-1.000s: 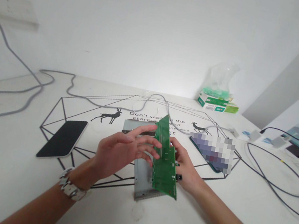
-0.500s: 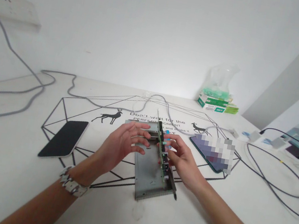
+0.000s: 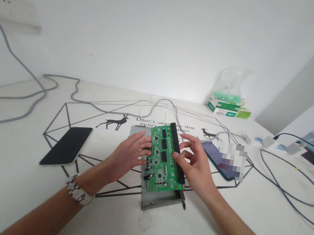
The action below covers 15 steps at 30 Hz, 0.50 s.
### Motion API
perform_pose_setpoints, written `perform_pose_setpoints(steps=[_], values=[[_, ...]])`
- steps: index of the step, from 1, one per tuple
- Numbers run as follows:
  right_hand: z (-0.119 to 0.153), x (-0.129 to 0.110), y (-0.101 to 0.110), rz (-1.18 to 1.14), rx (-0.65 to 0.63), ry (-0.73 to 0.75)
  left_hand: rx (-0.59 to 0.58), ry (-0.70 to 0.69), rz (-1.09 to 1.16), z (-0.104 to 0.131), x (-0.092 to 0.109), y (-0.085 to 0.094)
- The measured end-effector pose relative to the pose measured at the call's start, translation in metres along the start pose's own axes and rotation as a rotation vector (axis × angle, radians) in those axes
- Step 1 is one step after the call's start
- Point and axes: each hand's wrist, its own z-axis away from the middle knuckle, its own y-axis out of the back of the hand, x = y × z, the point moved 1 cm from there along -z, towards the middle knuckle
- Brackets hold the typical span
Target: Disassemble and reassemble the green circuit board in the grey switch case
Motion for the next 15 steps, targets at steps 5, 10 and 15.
perform_pose_setpoints(steps=[5,10,15], values=[[0.005,-0.003,-0.004,0.021,0.044,0.03,-0.052,-0.02,-0.026,0.002,0.002,-0.004],[0.011,-0.012,-0.005,-0.068,-0.047,0.083,-0.056,-0.021,-0.011,0.004,0.003,-0.006],[0.019,-0.022,-0.008,-0.157,-0.263,0.094,-0.086,-0.029,0.028,0.002,0.0,-0.005]])
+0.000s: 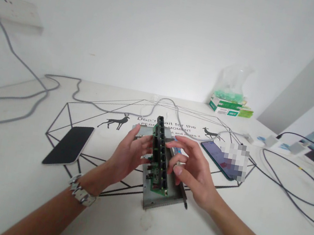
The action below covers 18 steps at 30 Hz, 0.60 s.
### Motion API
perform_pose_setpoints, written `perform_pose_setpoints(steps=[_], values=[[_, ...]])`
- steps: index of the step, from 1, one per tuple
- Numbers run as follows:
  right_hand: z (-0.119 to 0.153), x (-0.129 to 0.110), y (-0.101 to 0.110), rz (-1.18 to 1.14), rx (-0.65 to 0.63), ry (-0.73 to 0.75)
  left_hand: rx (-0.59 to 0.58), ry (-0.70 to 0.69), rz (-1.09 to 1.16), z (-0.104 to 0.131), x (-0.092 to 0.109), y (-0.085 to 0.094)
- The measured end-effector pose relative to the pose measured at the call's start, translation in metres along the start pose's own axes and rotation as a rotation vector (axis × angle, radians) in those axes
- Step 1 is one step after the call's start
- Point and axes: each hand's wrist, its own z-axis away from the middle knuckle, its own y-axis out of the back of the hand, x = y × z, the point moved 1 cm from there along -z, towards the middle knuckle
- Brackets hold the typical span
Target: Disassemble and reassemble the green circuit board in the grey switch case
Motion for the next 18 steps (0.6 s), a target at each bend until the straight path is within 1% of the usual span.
perform_pose_setpoints(steps=[3,8,14,16,18], values=[[0.002,-0.002,-0.004,-0.034,-0.05,-0.007,0.017,-0.002,0.035,-0.001,-0.003,0.002],[0.001,0.0,-0.006,-0.026,-0.064,-0.021,0.051,-0.006,0.066,0.0,-0.005,0.0],[0.001,0.006,-0.003,-0.008,-0.082,0.024,0.237,0.011,0.088,0.006,0.003,-0.013],[0.0,0.008,-0.002,0.019,-0.083,0.015,0.262,0.018,0.085,0.007,0.004,-0.015],[-0.002,0.01,-0.002,0.08,-0.055,-0.026,0.261,0.021,0.071,0.008,0.004,-0.015]])
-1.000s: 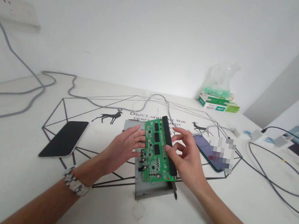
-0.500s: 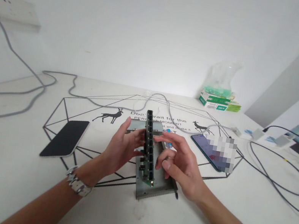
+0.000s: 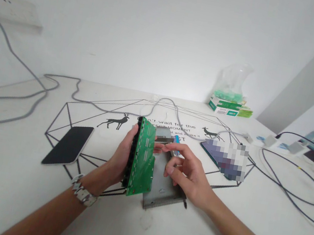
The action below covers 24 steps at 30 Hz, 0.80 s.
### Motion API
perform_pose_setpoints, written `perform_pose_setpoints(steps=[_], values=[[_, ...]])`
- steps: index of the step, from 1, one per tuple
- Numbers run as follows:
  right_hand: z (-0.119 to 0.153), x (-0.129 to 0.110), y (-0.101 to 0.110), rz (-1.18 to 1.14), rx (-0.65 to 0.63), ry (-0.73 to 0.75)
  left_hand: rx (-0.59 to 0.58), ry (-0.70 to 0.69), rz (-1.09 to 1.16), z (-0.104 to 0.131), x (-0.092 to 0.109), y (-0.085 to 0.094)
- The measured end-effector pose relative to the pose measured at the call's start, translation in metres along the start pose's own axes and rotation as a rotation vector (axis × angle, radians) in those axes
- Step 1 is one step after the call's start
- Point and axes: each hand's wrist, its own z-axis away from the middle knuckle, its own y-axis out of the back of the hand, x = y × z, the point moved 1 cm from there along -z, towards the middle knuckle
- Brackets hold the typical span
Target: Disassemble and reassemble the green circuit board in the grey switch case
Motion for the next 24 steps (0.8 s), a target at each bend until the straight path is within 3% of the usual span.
perform_pose_setpoints(steps=[5,9,16,21,24], values=[[-0.004,0.008,0.002,0.189,0.159,-0.14,-0.085,-0.032,0.014,-0.002,-0.005,0.004],[-0.006,0.013,0.001,0.278,0.162,-0.177,-0.183,-0.037,0.091,0.0,-0.009,0.001],[-0.007,0.02,-0.006,-0.054,0.074,-0.252,-0.218,-0.016,0.114,0.001,-0.011,-0.004],[-0.009,0.016,-0.001,-0.234,0.203,-0.289,-0.143,-0.086,0.014,-0.008,-0.016,0.0],[-0.01,0.014,0.004,-0.227,0.305,-0.264,-0.168,-0.17,-0.058,-0.018,-0.02,0.006]])
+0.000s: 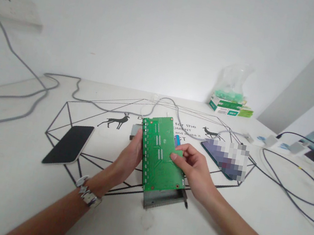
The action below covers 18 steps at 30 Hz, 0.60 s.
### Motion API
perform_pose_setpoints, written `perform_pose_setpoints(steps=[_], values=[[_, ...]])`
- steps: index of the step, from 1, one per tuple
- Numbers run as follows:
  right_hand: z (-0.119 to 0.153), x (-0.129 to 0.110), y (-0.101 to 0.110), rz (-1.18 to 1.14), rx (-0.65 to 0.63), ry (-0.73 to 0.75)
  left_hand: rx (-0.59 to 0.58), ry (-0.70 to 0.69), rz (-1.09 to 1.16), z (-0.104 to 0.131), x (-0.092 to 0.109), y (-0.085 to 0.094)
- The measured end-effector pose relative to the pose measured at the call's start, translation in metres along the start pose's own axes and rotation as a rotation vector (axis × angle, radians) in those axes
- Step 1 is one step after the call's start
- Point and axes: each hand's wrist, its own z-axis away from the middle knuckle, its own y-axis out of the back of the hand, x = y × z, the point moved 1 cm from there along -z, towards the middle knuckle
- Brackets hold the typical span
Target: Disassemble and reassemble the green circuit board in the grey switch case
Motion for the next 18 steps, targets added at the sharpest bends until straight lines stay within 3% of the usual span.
perform_pose_setpoints(steps=[5,8,11,15,18], values=[[-0.003,0.004,0.005,0.038,0.15,0.114,-0.063,-0.018,-0.102,-0.008,-0.007,0.009],[-0.002,0.004,0.004,0.07,0.174,0.191,-0.108,-0.011,-0.135,-0.007,-0.006,0.009],[0.005,0.0,0.001,0.121,0.076,0.241,-0.144,-0.018,-0.127,-0.004,-0.003,0.005],[0.015,-0.008,-0.002,0.096,-0.215,0.238,-0.179,-0.04,-0.096,0.0,-0.001,0.002],[0.018,-0.011,-0.003,0.085,-0.271,0.21,-0.144,-0.028,-0.101,0.002,0.0,0.001]])
